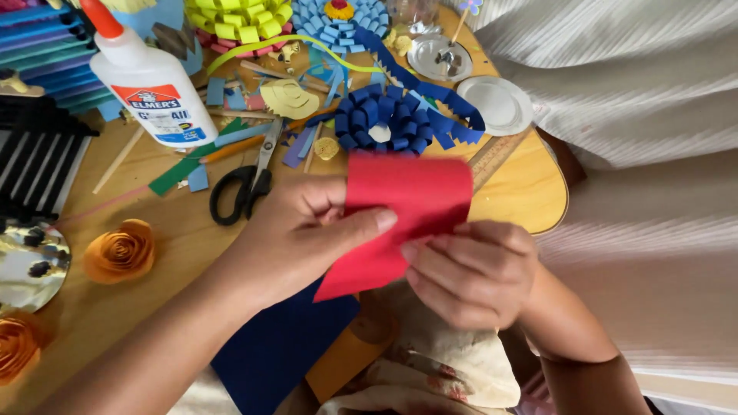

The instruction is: Measuring, marking, and cutting a strip of red paper using a ruler, pencil, and scissors.

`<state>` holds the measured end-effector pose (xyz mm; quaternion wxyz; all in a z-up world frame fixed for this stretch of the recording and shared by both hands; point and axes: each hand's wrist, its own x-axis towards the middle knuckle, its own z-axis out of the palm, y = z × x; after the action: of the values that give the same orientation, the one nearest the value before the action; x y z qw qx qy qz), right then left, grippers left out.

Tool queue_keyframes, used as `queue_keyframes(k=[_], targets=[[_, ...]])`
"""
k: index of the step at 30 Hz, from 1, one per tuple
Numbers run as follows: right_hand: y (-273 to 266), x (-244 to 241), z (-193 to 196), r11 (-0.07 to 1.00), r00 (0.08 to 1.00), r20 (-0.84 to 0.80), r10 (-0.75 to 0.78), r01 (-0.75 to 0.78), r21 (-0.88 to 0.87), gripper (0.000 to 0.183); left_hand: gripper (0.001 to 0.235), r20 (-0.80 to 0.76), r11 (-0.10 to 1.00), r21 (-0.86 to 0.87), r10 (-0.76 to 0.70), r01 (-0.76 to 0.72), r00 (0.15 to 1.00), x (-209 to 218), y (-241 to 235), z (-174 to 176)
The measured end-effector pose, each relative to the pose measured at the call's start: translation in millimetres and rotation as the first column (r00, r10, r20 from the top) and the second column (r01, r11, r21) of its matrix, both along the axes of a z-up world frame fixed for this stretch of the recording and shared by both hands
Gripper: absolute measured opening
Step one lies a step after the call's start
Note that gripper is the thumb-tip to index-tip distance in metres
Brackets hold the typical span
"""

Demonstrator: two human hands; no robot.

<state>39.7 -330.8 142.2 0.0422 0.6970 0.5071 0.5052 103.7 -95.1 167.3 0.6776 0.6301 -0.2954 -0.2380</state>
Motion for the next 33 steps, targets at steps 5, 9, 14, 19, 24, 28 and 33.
queue_keyframes(k=[5, 9, 14, 19, 24, 28, 33], targets=[[0.7, 24.6, -17.9, 0.972, 0.981, -0.181, -0.064, 0.102, 0.211, 0.015, 0.025, 0.165, 0.990, -0.099, 0.116, -0.101, 0.979, 4.5, -5.5, -8.5], [17.4, 38.1, -16.3, 0.903, 0.981, -0.194, 0.002, 0.082, 0.421, 0.007, 0.017, 0.111, 0.969, -0.143, 0.217, -0.200, 0.970, 5.9, -2.9, -20.8], [27.6, 49.0, -17.1, 0.903, 0.989, -0.142, 0.036, 0.028, 0.428, 0.005, 0.008, 0.066, 0.956, -0.214, 0.219, -0.201, 0.973, 10.3, -3.1, -30.5], [35.6, 56.9, -13.6, 0.916, 0.993, -0.110, 0.047, 0.001, 0.401, 0.010, 0.016, 0.085, 0.950, -0.148, 0.287, -0.273, 0.954, 16.6, 1.1, -37.3], [38.9, 60.4, -13.2, 0.926, 0.991, -0.117, 0.071, -0.021, 0.378, 0.011, 0.017, 0.002, 0.945, -0.180, 0.278, -0.273, 0.961, 18.3, 1.8, -36.7], [39.5, 61.2, -13.7, 0.926, 0.992, -0.107, 0.065, -0.020, 0.376, 0.013, 0.014, 0.056, 0.939, -0.185, 0.304, -0.290, 0.951, 20.1, 1.5, -40.1], [36.7, 57.8, -18.6, 0.931, 0.985, -0.174, 0.022, 0.043, 0.363, 0.008, 0.020, 0.112, 0.948, -0.156, 0.297, -0.278, 0.948, 21.1, 1.5, -39.0]])
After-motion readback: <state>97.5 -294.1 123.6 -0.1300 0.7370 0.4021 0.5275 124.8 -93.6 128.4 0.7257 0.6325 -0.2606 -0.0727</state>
